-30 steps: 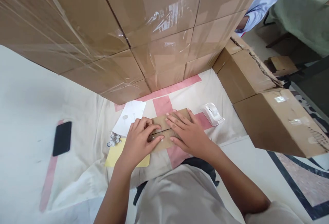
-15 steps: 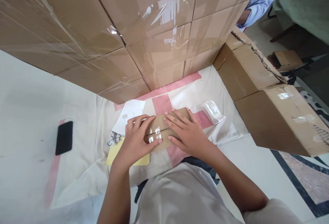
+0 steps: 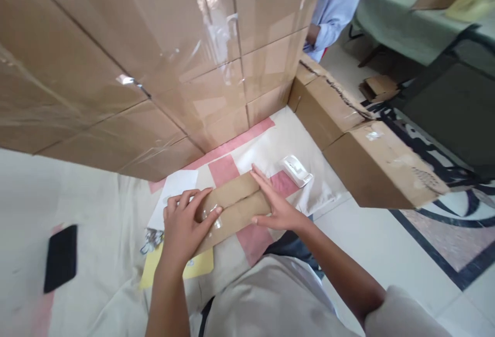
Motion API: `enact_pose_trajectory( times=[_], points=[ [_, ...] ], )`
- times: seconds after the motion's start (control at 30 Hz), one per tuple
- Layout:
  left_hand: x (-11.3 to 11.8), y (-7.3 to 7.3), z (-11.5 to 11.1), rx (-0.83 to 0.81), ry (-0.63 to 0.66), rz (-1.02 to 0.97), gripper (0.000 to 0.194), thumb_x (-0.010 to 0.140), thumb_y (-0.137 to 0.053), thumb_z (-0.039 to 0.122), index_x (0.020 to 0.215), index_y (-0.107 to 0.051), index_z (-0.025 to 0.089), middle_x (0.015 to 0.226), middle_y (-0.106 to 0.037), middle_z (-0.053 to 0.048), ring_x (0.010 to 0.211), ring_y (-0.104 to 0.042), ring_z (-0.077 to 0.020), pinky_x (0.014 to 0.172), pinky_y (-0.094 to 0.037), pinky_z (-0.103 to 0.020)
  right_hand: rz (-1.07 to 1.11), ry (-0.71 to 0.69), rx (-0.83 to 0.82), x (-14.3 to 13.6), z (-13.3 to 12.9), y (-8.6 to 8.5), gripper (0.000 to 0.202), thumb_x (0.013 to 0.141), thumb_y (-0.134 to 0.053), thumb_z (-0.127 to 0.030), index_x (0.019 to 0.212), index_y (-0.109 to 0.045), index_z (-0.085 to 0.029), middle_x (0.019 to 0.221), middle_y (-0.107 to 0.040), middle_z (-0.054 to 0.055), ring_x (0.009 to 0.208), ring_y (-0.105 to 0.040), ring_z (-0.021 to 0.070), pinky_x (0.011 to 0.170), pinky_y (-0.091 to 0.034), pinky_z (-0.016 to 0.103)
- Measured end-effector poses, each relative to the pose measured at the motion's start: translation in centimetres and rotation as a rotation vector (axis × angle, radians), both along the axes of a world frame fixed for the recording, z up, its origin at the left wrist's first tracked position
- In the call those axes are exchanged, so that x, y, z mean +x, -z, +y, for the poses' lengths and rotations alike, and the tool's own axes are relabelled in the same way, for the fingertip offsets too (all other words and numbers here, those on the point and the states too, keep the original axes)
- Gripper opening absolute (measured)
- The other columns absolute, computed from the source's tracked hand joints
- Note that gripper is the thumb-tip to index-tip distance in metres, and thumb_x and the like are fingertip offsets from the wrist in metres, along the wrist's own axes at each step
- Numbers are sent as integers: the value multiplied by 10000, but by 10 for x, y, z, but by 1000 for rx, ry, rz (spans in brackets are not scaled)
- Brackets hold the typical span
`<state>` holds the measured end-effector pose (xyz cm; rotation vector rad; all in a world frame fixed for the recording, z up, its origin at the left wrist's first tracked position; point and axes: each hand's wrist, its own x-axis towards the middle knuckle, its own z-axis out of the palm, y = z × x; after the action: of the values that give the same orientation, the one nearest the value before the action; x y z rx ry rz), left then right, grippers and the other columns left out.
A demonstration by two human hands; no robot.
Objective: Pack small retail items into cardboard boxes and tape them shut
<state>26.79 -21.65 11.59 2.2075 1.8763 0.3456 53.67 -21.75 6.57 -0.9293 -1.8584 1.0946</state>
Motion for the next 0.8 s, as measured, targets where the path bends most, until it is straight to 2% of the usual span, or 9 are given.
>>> enact_pose_trajectory(
  times=[0.07, 0.13, 0.23, 0.3, 0.37, 0.47, 0.6, 0.73, 0.8],
  points=[
    [-6, 3, 2, 22, 38, 13, 447, 961, -521, 579, 1311, -648, 333, 1272, -631, -60, 1089, -482, -307, 951, -395, -483, 12, -94, -29, 13, 1, 11, 1224, 797, -811, -538, 1661, 8, -259, 1730, 25, 158, 1607, -22, 300, 1285, -153, 484],
    [-13, 9, 4, 46, 72, 18, 456, 960, -499, 591, 1294, -662, 326, 1259, -637, -60, 1069, -484, -308, 942, -396, -483, -29, -140, -23, 23, 2, 17, 1293, 734, -860, -533, 1661, -5, -251, 1723, -8, 175, 1605, -49, 311, 1280, -165, 472],
    [-20, 16, 7, 40, 101, 35, 476, 940, -497, 620, 1289, -665, 342, 1257, -642, -56, 1051, -492, -316, 919, -394, -491, -87, -146, 20, 30, 3, 15, 1333, 664, -895, -529, 1658, -58, -228, 1693, -108, 201, 1585, -142, 319, 1253, -243, 450],
    [-22, 18, 10, 22, 120, 55, 478, 923, -513, 634, 1288, -663, 365, 1255, -645, -48, 1042, -499, -320, 903, -392, -490, -95, -122, 63, 29, 1, 14, 1305, 621, -906, -534, 1643, -155, -224, 1618, -254, 201, 1526, -269, 322, 1217, -310, 443],
    [-22, 17, 13, 12, 155, 64, 466, 912, -528, 639, 1273, -667, 380, 1241, -651, -39, 1039, -504, -322, 896, -388, -486, -92, -80, 115, 26, -3, 17, 1212, 578, -911, -546, 1585, -319, -223, 1485, -372, 183, 1406, -394, 323, 1151, -389, 448],
    [-18, 15, 19, 21, 255, 19, 432, 902, -562, 635, 1232, -684, 384, 1205, -663, -24, 1034, -509, -312, 903, -388, -468, -86, 0, 189, 21, -17, 26, 1055, 534, -907, -570, 1438, -499, -212, 1357, -395, 166, 1258, -454, 322, 1041, -458, 461],
    [-5, 13, 24, 78, 356, -107, 315, 975, -525, 514, 1179, -702, 350, 1097, -681, -18, 980, -538, -261, 885, -398, -415, -12, 136, 268, 32, -52, 31, 970, 498, -894, -606, 1324, -546, -236, 1334, -376, 152, 1202, -472, 324, 954, -490, 451],
    [13, 20, 28, 231, 274, -295, 267, 995, -531, 402, 1155, -691, 259, 950, -665, -29, 881, -550, -214, 828, -422, -363, 112, 336, 206, 72, -110, 18, 899, 594, -808, -626, 1356, -500, -260, 1379, -338, 149, 1223, -510, 335, 937, -514, 448],
    [24, 27, 29, 247, 210, -376, 249, 985, -556, 398, 1124, -699, 248, 885, -643, -19, 813, -524, -196, 782, -437, -335, 75, 480, 166, 96, -147, 7, 845, 675, -750, -628, 1385, -476, -262, 1406, -338, 158, 1260, -505, 360, 949, -514, 471]
  ],
)
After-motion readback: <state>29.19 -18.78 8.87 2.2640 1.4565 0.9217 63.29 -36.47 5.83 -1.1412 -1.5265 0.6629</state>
